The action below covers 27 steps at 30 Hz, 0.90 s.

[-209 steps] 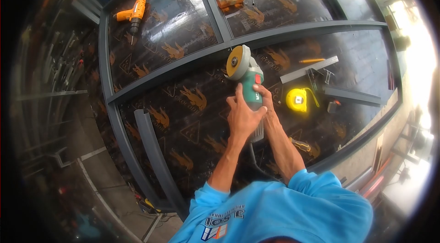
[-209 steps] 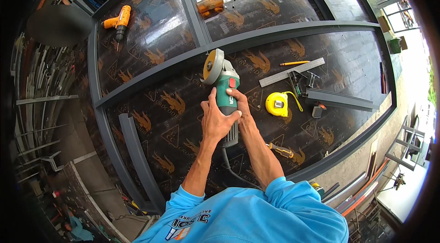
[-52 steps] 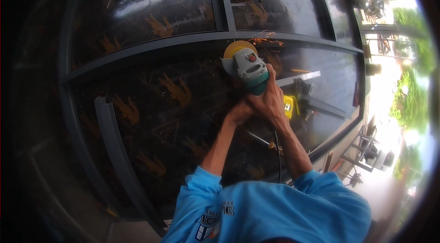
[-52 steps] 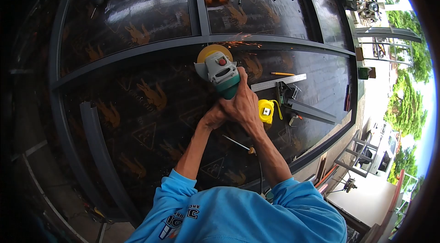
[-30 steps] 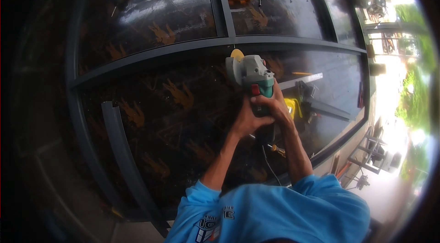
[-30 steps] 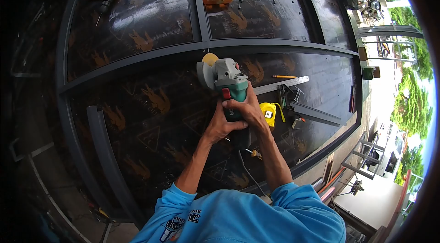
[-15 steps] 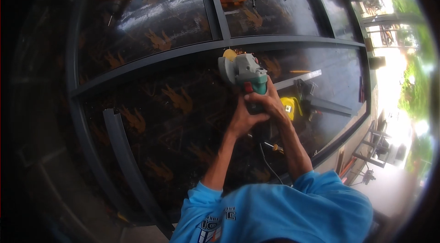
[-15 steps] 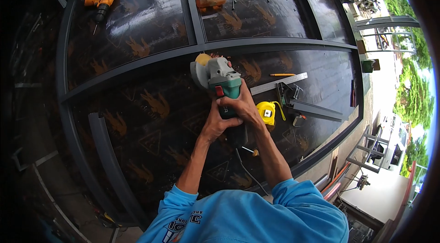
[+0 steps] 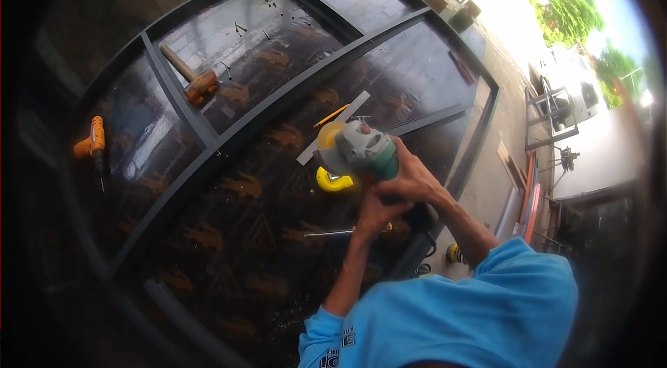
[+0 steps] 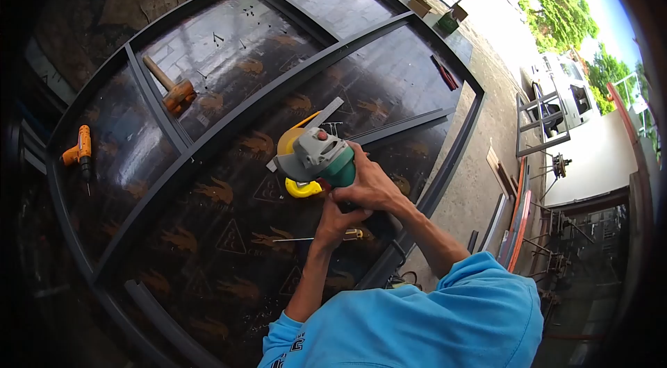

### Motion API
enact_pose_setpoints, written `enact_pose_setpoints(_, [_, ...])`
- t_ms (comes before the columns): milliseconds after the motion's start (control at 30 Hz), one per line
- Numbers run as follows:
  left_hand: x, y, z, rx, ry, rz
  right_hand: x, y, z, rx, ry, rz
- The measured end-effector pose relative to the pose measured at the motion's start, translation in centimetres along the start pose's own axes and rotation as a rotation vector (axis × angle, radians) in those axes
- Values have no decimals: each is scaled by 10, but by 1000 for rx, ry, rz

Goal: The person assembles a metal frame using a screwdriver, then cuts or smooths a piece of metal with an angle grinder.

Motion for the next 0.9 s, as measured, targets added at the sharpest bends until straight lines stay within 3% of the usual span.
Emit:
enact_pose_setpoints(100, [27, 48, 63, 109, 7, -4, -25, 2, -68, -120, -181, 15])
enact_pose_setpoints(167, [47, 85, 97, 110, -403, -133, -44, 17, -110, -192, -364, 6])
enact_pose_setpoints(233, [79, 129, 117, 104, -529, -142, -73, 41, -141, -201, -417, -28])
enact_pose_setpoints(300, [96, 190, 127, 88, -662, -116, -97, 86, -173, -197, -478, -93])
enact_pose_setpoints(467, [103, 308, 131, 265, -1049, 78, -152, 189, -198, -173, -611, -208])
enact_pose_setpoints(600, [91, 368, 123, 169, -1065, 221, -174, 254, -198, -117, -663, -269])
enact_pose_setpoints(667, [96, 385, 111, -71, -892, 141, -188, 265, -197, -131, -620, -248])
enact_pose_setpoints(833, [125, 390, 101, -192, -718, -75, -199, 266, -201, -67, -539, -200])
enact_pose_setpoints(900, [112, 405, 100, -162, -678, -74, -189, 272, -207, -74, -563, -217])
Point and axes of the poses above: each hand's wrist, its own y-axis towards the middle knuckle, its own z-axis out of the palm, x = y × z, the point moved 6 cm from there along y, towards the middle knuckle, and after that the axes turned 10 degrees about -x, right-handed, at the moved point
